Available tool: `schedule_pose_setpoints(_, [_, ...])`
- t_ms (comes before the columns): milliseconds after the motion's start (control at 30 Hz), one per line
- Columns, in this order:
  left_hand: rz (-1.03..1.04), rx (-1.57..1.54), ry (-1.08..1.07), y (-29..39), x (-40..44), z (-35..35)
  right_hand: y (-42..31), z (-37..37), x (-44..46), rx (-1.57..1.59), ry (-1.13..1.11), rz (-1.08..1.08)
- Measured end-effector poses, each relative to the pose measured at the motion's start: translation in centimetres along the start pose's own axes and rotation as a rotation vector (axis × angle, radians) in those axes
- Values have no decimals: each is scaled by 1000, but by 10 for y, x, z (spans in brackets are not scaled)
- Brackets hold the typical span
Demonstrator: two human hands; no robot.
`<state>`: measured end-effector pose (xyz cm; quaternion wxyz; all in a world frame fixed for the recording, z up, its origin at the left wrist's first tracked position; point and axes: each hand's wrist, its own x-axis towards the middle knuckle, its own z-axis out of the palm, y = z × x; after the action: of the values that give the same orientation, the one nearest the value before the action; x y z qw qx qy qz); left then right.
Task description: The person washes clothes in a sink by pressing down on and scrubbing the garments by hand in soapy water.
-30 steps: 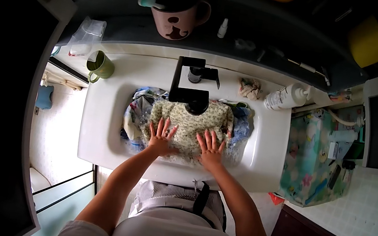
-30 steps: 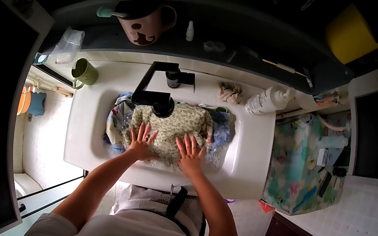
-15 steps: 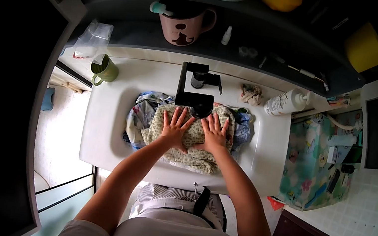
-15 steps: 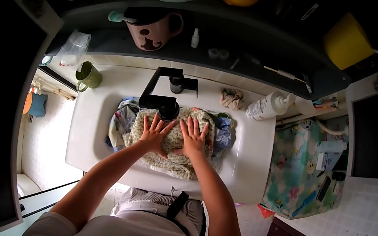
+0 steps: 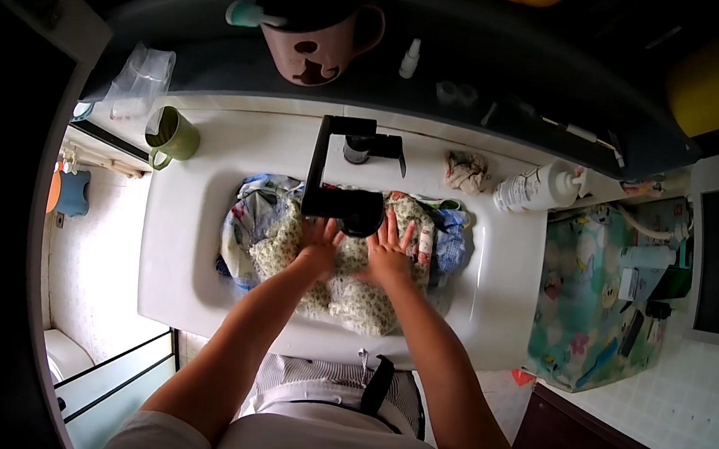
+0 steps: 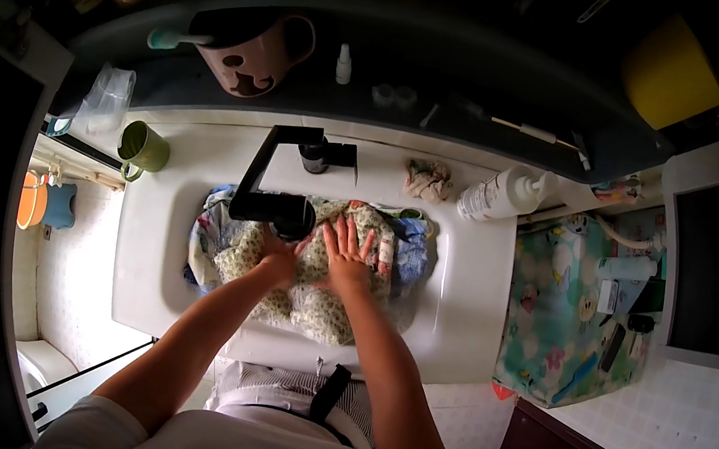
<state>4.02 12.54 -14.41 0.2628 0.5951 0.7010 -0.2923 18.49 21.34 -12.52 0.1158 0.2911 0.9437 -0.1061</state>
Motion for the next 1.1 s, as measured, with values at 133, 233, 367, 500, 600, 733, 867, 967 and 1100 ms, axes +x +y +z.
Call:
schedule_pose_setpoints(133, [26,48,204,-4,-20,4,-5,-8,-11,-18,14,10])
schedule_pose_setpoints(233, [158,-224,382,-22,-65,1,-8,3,-40,60,127,-62])
schedule_pose_setpoints(367, [-45,-330,398,-35,-110,33,-11,5,-78,44,9,-91])
schedule_pose_setpoints(500, [-45,-323,349,-36,-95,60,-17,4,-71,-15,-146,-34])
schedule_pose_setpoints(600, [-28,-358,205,-39,-76,63,-18,8,-61,-46,-247,6])
schedule_pose_setpoints(733, [48,-475,231,-44,-59,80,-18,20,-56,-83,-230,17])
schedule_pose_setpoints(867, [39,-361,262,-41,-70,69,-14,24,-64,-87,-146,-2])
schedule_pose_setpoints(967, [-59,-281,172,-33,-90,55,-19,3,-72,3,-136,-20])
schedule_pose_setpoints(1100, [-7,-339,46,-27,-99,76,-10,28,-90,82,43,-99])
